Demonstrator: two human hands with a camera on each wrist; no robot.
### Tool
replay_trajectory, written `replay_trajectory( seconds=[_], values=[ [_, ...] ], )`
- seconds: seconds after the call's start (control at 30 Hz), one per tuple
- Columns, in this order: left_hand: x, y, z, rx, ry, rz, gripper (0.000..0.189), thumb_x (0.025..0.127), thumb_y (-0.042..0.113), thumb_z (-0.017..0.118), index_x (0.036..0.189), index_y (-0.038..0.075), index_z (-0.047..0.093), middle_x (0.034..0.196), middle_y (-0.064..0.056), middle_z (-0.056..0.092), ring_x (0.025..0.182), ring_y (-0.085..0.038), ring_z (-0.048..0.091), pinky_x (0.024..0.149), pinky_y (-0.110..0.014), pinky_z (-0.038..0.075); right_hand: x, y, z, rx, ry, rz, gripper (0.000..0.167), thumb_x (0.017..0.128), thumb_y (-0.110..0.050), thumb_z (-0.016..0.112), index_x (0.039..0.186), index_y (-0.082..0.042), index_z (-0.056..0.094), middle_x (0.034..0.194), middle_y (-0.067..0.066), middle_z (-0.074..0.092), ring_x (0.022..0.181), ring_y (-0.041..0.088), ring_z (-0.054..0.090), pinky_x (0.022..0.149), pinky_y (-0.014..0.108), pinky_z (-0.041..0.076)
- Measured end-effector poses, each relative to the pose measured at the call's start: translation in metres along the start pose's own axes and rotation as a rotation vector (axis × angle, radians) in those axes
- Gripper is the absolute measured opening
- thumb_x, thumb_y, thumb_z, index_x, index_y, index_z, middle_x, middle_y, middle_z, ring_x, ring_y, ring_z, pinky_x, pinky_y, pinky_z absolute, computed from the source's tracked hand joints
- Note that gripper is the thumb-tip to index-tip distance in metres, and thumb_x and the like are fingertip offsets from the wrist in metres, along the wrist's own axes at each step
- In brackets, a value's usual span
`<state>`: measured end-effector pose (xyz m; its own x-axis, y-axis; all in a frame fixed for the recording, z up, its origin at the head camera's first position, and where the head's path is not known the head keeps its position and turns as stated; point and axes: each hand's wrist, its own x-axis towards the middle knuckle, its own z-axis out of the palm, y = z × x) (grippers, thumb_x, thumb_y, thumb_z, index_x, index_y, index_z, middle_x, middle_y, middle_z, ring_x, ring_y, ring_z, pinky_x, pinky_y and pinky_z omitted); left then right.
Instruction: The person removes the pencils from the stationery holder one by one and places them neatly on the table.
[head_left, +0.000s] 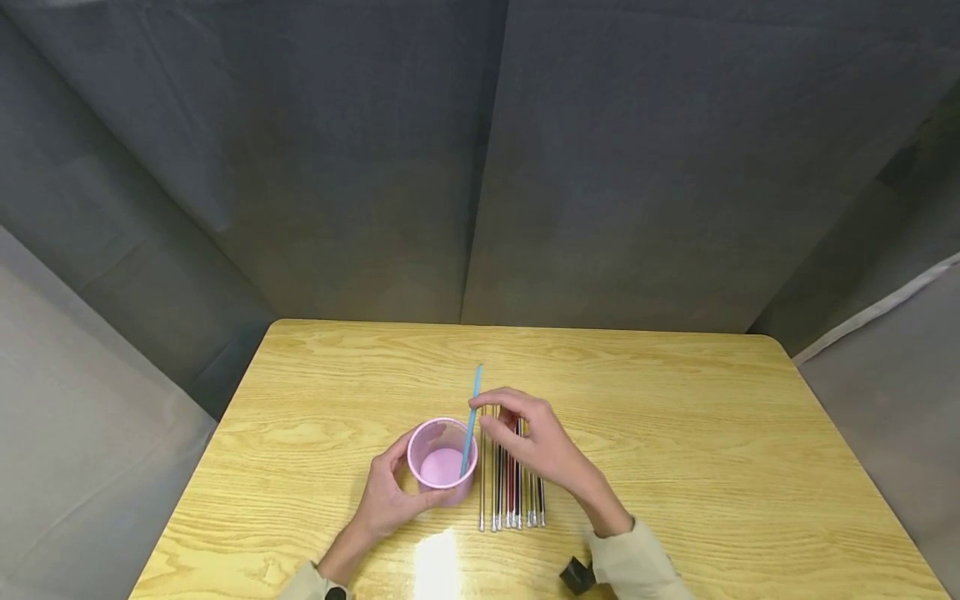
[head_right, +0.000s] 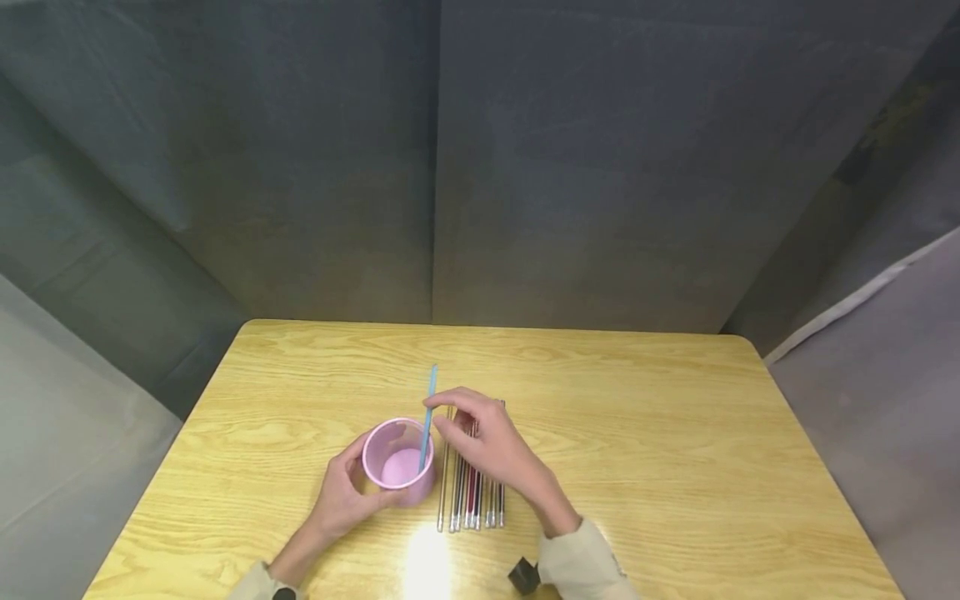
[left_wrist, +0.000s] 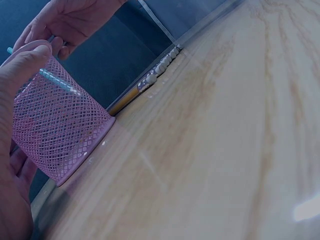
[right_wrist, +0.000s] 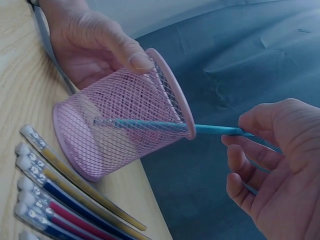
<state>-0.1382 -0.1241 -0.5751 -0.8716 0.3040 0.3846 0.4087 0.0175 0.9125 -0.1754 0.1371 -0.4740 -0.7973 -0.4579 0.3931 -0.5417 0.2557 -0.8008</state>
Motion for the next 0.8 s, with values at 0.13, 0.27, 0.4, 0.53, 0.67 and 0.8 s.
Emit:
replay_trajectory(
  seconds=[0.13,0.27,0.4,0.53,0.67,0.8],
  values=[
    [0.001,0.001,0.000,-0.011,0.001,0.002,0.088,0.075,0.005,0.092,0.151,0.003,0.049,0.142,-0.024,0.061,0.126,-0.050,0.058,0.115,-0.052,0.048,0.000,-0.003,-0.006,0.004,0.022,0.014,0.027,0.101,-0.007,0.067,0.126,-0.017,0.073,0.112,0.002,0.073,0.073,0.014,0.057,0.061,0.027,0.054],
    [0.001,0.001,0.001,-0.029,0.014,-0.013,0.087,0.074,0.006,0.093,0.150,0.005,0.051,0.141,-0.023,0.062,0.127,-0.050,0.057,0.116,-0.049,0.048,0.000,-0.006,-0.012,0.001,0.053,0.015,0.023,0.103,-0.011,0.066,0.123,-0.018,0.073,0.112,0.003,0.074,0.074,0.014,0.058,0.062,0.028,0.054],
    [0.002,0.002,0.002,-0.034,0.019,-0.017,0.086,0.073,0.005,0.093,0.149,0.004,0.052,0.141,-0.023,0.062,0.127,-0.050,0.058,0.116,-0.047,0.048,0.000,-0.006,-0.018,0.003,0.087,0.008,0.021,0.103,-0.009,0.065,0.120,-0.018,0.074,0.097,0.007,0.072,0.069,0.013,0.055,0.056,0.027,0.049],
    [0.002,0.002,0.002,-0.040,0.019,-0.017,0.086,0.073,0.005,0.093,0.149,0.004,0.052,0.141,-0.023,0.062,0.126,-0.049,0.058,0.115,-0.047,0.049,0.001,-0.006,-0.021,0.016,0.115,-0.011,0.019,0.102,-0.005,0.066,0.116,-0.013,0.075,0.080,0.007,0.065,0.065,0.013,0.052,0.054,0.027,0.045],
    [0.001,0.002,0.002,-0.038,0.020,-0.016,0.087,0.073,0.005,0.094,0.149,0.003,0.052,0.141,-0.022,0.063,0.126,-0.049,0.058,0.115,-0.045,0.049,0.001,-0.006,-0.024,0.021,0.142,-0.034,0.019,0.100,-0.002,0.067,0.115,-0.010,0.075,0.076,0.001,0.061,0.066,0.014,0.052,0.057,0.026,0.045],
    [0.001,0.002,0.002,-0.030,0.023,-0.011,0.088,0.072,0.006,0.094,0.149,0.003,0.052,0.140,-0.022,0.063,0.126,-0.048,0.059,0.115,-0.043,0.049,0.001,-0.006,-0.027,0.026,0.173,-0.050,0.021,0.098,0.001,0.068,0.114,-0.011,0.076,0.081,-0.002,0.063,0.069,0.014,0.053,0.061,0.026,0.046]
  ],
)
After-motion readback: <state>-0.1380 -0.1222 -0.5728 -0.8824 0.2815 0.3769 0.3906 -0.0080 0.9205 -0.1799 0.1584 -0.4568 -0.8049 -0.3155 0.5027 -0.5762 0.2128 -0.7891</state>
